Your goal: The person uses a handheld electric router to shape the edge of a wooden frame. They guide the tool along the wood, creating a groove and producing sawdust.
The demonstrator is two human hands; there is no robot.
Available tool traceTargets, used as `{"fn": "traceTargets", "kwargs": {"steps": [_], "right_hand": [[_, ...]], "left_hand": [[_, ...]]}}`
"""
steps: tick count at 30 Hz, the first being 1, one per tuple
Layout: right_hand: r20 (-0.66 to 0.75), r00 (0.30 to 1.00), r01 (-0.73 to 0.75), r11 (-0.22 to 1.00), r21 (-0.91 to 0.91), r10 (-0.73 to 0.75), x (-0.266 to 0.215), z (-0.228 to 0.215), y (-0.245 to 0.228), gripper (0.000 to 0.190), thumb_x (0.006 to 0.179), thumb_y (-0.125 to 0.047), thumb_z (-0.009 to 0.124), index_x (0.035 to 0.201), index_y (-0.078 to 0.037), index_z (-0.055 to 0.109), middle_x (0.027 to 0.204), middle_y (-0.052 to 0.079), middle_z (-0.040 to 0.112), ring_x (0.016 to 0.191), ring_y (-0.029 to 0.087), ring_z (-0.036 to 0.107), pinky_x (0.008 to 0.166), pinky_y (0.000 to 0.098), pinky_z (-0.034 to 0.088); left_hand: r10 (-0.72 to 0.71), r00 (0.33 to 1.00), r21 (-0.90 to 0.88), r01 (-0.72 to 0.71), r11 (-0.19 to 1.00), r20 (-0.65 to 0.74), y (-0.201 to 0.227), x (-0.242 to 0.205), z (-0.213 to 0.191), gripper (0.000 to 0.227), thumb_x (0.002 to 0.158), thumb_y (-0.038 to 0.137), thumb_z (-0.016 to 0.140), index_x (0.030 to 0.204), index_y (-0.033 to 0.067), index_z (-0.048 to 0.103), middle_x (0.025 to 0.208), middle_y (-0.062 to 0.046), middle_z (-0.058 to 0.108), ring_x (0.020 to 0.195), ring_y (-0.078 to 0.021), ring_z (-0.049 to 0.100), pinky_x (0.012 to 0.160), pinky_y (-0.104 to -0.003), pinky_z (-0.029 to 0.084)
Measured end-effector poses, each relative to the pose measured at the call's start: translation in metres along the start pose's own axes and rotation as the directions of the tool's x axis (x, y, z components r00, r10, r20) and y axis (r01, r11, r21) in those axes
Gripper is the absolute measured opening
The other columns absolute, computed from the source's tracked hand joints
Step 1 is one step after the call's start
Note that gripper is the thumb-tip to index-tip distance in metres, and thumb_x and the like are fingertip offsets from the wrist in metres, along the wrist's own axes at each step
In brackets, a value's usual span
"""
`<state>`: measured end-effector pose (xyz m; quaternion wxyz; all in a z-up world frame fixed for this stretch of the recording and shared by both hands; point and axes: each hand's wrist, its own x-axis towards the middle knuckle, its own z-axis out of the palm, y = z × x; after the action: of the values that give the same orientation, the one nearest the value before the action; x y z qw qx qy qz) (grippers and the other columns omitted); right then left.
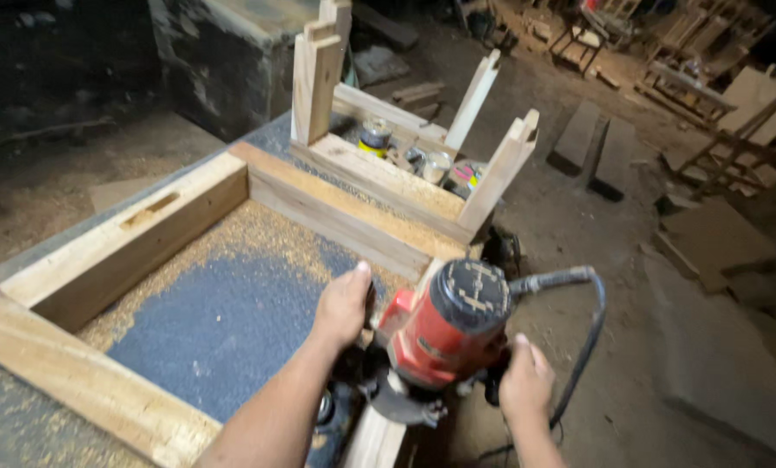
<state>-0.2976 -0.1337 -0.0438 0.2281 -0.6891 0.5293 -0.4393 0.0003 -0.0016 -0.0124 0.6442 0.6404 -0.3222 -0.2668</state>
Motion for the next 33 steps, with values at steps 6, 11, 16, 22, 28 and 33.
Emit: {"fn": "traceTargets", "kwargs": {"steps": [6,11,16,22,28,33], "right_hand": [[0.021,0.991,-0.135,0.950,0.283,0.135,-0.002,0.001,-0.022,0.043,0.101,-0.031,0.053,0.085,0.005,0.069,0.075,0.009,0.065,0.072,0.017,0.058,0.071,0.0365,0.048],[-0.003,0.996,-0.093,0.980,0.176,0.095,-0.004,-0.002,-0.022,0.041,0.100,-0.031,0.053,0.090,0.004,0.070,0.075,0.008,0.068,0.074,0.017,0.060,0.074,0.0346,0.048],[0.008,0.999,-0.044,0.989,0.138,0.043,-0.006,-0.002,-0.015,0.045,0.105,-0.034,0.051,0.092,0.006,0.068,0.076,0.015,0.066,0.075,0.020,0.058,0.074,0.0370,0.048],[-0.022,1.000,-0.004,0.995,0.098,0.007,-0.010,0.001,-0.005,0.042,0.104,-0.033,0.051,0.100,0.005,0.070,0.081,0.018,0.073,0.076,0.022,0.064,0.075,0.0386,0.050],[-0.049,0.990,0.131,0.990,0.047,-0.128,-0.016,0.011,0.029,0.039,0.103,-0.029,0.049,0.103,0.002,0.071,0.089,0.016,0.074,0.081,0.021,0.070,0.076,0.0373,0.052],[-0.022,0.989,-0.132,0.943,0.305,0.145,-0.023,0.034,0.065,0.040,0.103,-0.028,0.054,0.095,0.006,0.073,0.078,0.015,0.072,0.074,0.019,0.065,0.071,0.0371,0.052]], "left_hand": [[0.032,0.999,0.102,-0.032,0.994,0.001,0.008,0.006,-0.002,0.059,0.102,0.050,0.037,0.077,0.0032,0.063,0.067,-0.009,0.064,0.064,-0.0218,0.060,0.067,-0.038,0.048],[-0.023,1.000,-0.051,0.023,0.998,0.015,0.007,0.001,-0.002,0.057,0.102,0.049,0.042,0.076,0.0021,0.061,0.068,-0.008,0.061,0.064,-0.0210,0.057,0.065,-0.039,0.048],[-0.016,1.000,-0.046,0.016,0.999,0.005,0.009,-0.002,-0.001,0.056,0.101,0.050,0.042,0.073,0.0040,0.059,0.065,-0.006,0.060,0.062,-0.0182,0.056,0.063,-0.038,0.047],[0.011,0.999,-0.019,-0.011,1.000,-0.034,0.001,-0.008,-0.002,0.056,0.101,0.050,0.043,0.072,0.0040,0.057,0.064,-0.006,0.056,0.061,-0.0180,0.052,0.062,-0.038,0.046],[-0.002,1.000,-0.084,0.001,0.997,-0.012,-0.016,-0.010,-0.002,0.055,0.101,0.049,0.045,0.072,0.0033,0.057,0.064,-0.005,0.056,0.062,-0.0179,0.052,0.064,-0.037,0.046],[0.038,0.998,-0.041,-0.039,0.998,-0.043,-0.034,-0.014,-0.003,0.055,0.101,0.049,0.044,0.072,0.0033,0.056,0.064,-0.006,0.056,0.063,-0.0176,0.051,0.064,-0.037,0.046]]}}
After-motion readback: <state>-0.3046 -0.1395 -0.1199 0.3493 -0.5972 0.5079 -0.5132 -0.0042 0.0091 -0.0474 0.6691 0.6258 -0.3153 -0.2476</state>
